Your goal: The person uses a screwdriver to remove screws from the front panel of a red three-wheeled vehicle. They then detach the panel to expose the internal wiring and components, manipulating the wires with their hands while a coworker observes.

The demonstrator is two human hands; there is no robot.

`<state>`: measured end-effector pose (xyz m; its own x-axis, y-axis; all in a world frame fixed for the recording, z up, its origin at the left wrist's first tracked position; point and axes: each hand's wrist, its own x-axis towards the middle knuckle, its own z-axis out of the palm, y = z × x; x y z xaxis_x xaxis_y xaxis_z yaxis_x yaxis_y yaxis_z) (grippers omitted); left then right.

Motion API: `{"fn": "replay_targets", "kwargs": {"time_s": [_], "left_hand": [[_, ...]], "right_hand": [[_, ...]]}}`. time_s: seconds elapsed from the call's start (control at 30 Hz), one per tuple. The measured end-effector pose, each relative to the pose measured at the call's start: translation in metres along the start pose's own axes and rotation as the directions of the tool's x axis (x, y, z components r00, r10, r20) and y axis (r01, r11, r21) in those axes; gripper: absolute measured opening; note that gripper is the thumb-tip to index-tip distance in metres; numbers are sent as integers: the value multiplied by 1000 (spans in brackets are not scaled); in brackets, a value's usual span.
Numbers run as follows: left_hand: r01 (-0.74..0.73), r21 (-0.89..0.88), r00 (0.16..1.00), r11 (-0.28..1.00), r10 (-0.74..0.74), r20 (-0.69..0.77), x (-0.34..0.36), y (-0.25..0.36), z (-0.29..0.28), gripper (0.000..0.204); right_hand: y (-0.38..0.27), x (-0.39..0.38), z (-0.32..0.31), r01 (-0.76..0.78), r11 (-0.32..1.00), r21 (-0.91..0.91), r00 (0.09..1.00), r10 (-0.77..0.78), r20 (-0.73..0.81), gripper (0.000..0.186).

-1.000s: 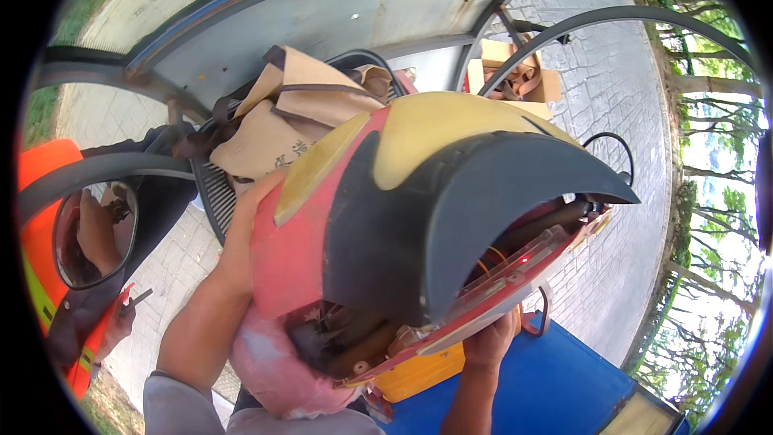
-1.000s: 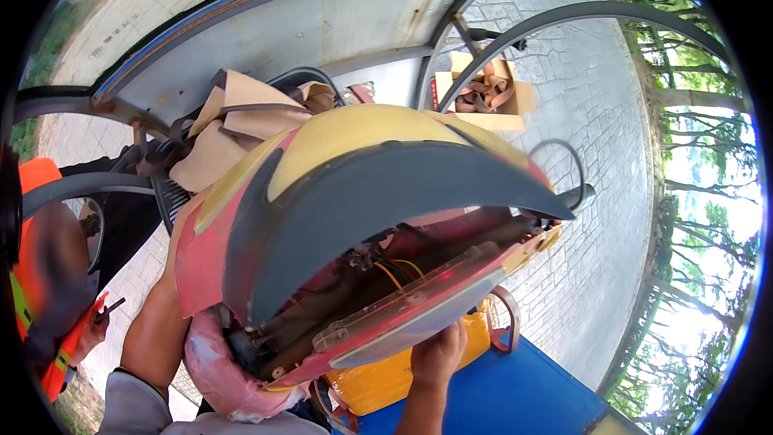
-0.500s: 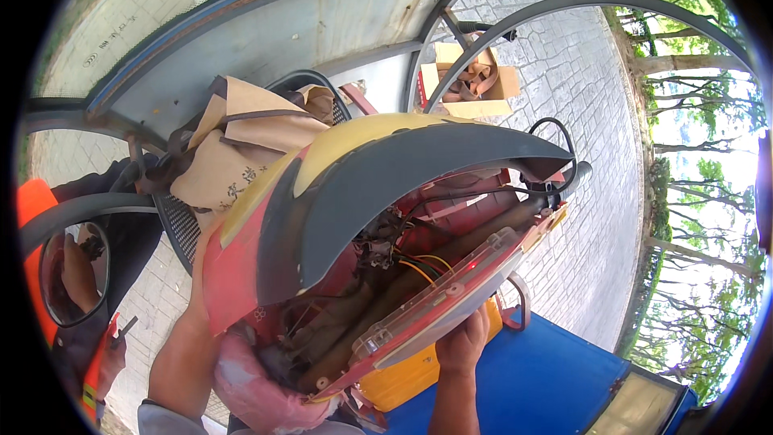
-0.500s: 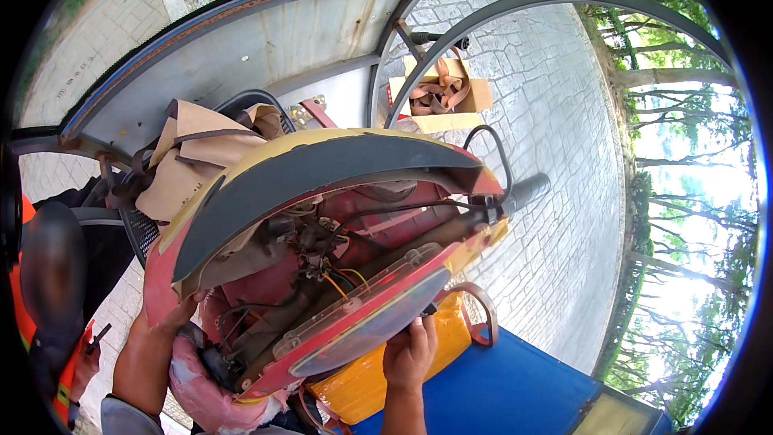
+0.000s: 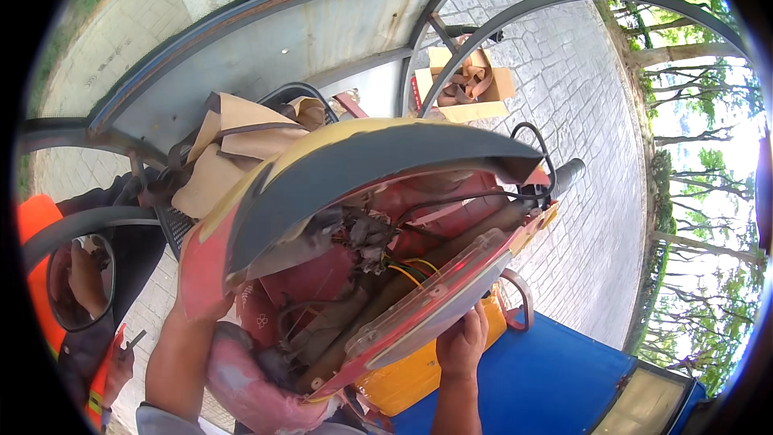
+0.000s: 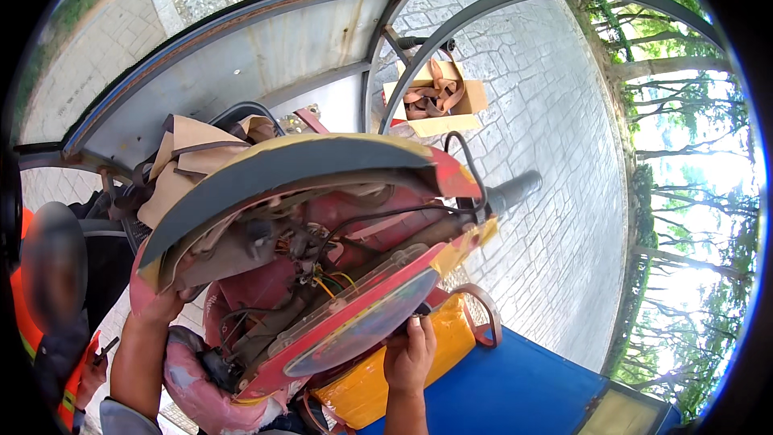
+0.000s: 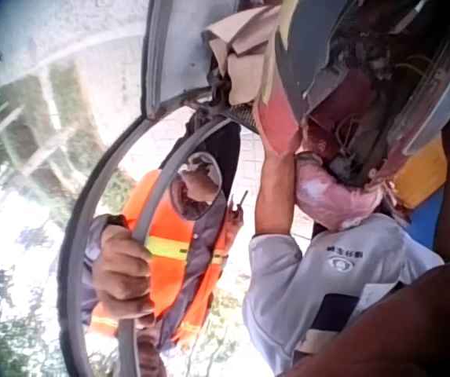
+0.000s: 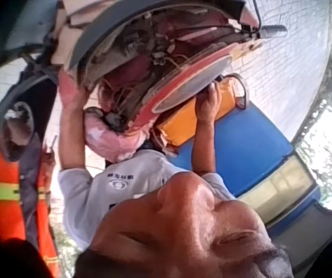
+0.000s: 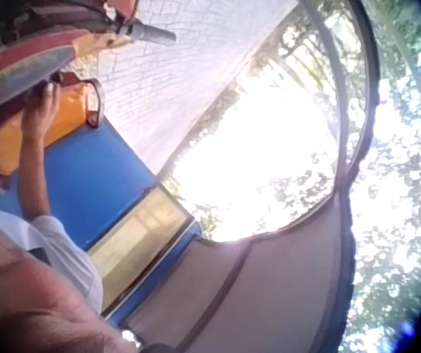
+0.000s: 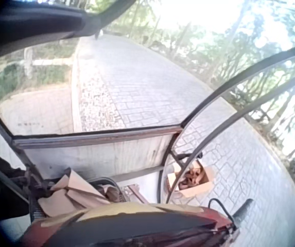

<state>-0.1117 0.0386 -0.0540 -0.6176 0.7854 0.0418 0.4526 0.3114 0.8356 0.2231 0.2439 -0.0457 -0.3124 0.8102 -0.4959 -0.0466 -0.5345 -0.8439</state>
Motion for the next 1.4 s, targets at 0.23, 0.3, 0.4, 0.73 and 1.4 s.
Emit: {"fn": "replay_targets", "kwargs": {"time_s": [0.23,0.3,0.4,0.73,1.4], "left_hand": [[389,-839,726,382,-687,24,-39,-29,-28,46],[283,-890,675,356,-734,-79,-41,-37,-29,31],[232,-903,648,361,-750,-133,-40,-42,-29,30],[433,-872,714,228,-677,177,-26,-50,-37,32],[267,-345,862,900,-383,-333,-57,27,-19,17]], "right_hand": [[17,5,-13,0,1000,-18,999,-1,-53,35],[19,8,-10,-24,997,68,994,31,-109,18],[23,9,-20,18,999,-35,999,-20,-42,27],[12,7,-4,1,1000,20,1000,-1,-15,40],[16,9,5,38,991,132,997,-28,-75,22]]}}
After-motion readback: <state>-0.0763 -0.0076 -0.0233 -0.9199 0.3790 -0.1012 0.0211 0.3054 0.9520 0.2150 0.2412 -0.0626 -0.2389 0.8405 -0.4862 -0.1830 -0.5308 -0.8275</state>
